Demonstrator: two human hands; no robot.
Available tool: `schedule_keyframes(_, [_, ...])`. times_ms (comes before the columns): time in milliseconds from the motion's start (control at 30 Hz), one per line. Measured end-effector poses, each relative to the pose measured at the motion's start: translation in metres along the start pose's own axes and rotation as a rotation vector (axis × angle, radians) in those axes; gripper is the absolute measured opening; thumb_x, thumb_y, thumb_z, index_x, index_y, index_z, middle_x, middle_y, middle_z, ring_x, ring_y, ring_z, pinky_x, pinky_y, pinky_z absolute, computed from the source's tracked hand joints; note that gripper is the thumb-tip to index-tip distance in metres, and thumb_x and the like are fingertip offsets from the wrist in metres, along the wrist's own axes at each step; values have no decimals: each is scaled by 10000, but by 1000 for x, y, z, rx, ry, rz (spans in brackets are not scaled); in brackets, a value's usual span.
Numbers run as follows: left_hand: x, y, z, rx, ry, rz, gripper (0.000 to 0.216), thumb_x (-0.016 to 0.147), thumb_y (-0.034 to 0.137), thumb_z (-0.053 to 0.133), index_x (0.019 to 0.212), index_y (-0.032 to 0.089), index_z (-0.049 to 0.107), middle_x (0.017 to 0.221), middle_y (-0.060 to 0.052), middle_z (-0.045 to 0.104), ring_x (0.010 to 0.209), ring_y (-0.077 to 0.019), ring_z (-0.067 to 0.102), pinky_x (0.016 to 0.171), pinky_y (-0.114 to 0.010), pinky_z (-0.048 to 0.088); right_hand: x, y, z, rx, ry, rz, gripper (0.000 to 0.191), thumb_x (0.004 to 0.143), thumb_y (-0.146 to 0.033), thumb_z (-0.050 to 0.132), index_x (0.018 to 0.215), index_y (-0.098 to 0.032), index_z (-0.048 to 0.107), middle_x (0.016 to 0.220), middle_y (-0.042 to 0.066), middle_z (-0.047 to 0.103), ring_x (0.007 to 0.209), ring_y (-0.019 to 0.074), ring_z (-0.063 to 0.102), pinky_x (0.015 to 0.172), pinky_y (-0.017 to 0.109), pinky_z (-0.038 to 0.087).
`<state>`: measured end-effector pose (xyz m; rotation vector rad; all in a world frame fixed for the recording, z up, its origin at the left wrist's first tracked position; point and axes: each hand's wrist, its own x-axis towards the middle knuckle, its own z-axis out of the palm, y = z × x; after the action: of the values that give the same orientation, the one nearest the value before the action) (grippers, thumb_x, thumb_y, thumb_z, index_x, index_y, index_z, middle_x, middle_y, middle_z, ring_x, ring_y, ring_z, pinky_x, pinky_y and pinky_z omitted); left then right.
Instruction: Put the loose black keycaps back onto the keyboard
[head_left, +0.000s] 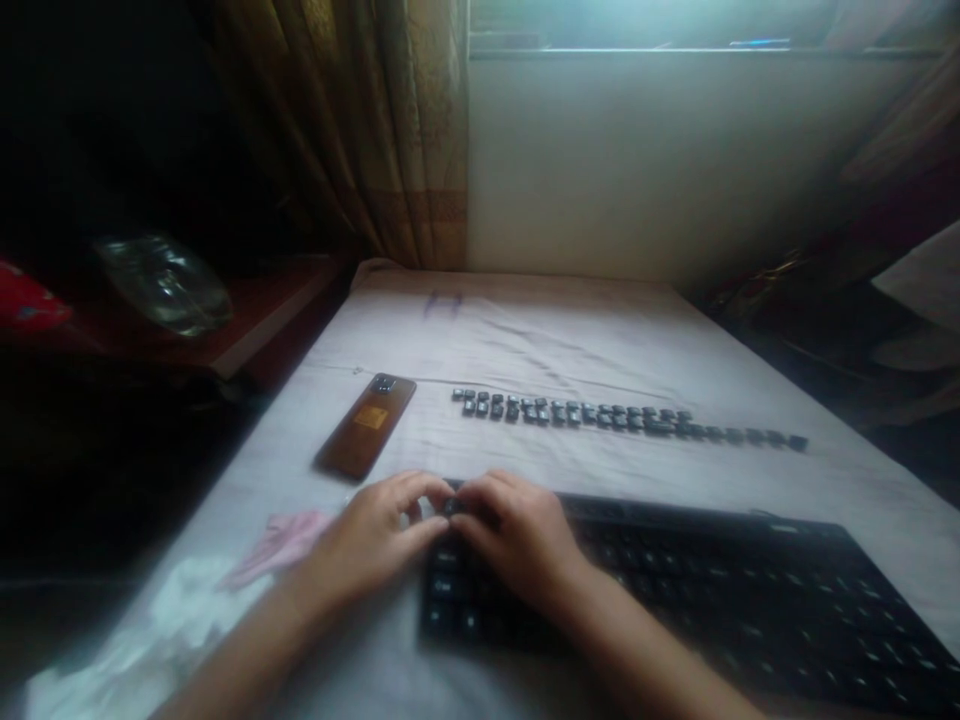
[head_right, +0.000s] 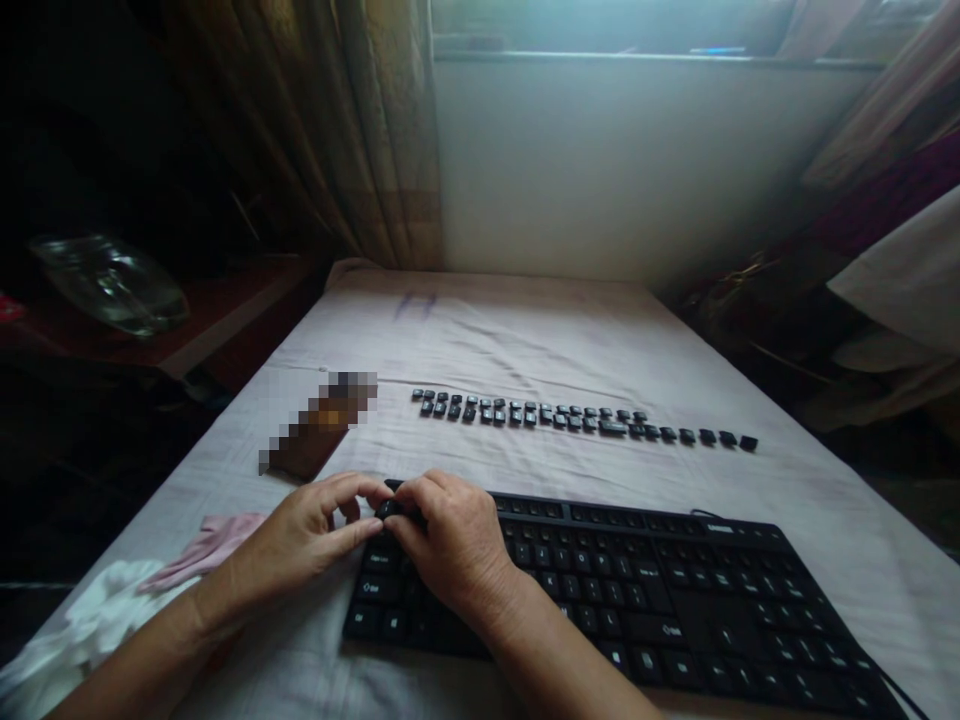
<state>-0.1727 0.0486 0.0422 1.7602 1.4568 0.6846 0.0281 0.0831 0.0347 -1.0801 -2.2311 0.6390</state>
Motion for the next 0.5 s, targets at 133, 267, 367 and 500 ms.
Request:
schedule_keyframes(133, [0,4,-1,23,-5,48,152,853,281,605,961,256,709,989,-10,710,918,-193,633,844,-312,475,0,0,0,64,-35,25,93,757,-145,740,816,-214,720,785,10,721,738,169,673,673,252,494])
schedule_keyframes(267, [0,2,-2,37,31,102,152,841,255,606,956,253,706,961,-13,686,892,-184,613,830,-310,462,1,-1,-7,78,-54,26,131,758,-125,725,857,-210,722,815,13,728,755,173,684,691,260,509])
schedule_keyframes(367, [1,-5,0,10,57,62,159,815,264,629,951,263,712,960,-12,650,850,-174,586,789,-300,453,-2,2,-22,32,-26,-10,117,812,-131,664,897,-201,704,838,22,728,773,179,690,698,273,514])
schedule_keyframes(500, [2,-12,4,-34,37,-25,169,795,277,638,946,269,714,1000,-11,639,843,-170,578,767,-298,454,-12,15,-43,-54,8,-24,106,878,-169,592,886,-202,692,832,29,731,750,181,697,686,283,516])
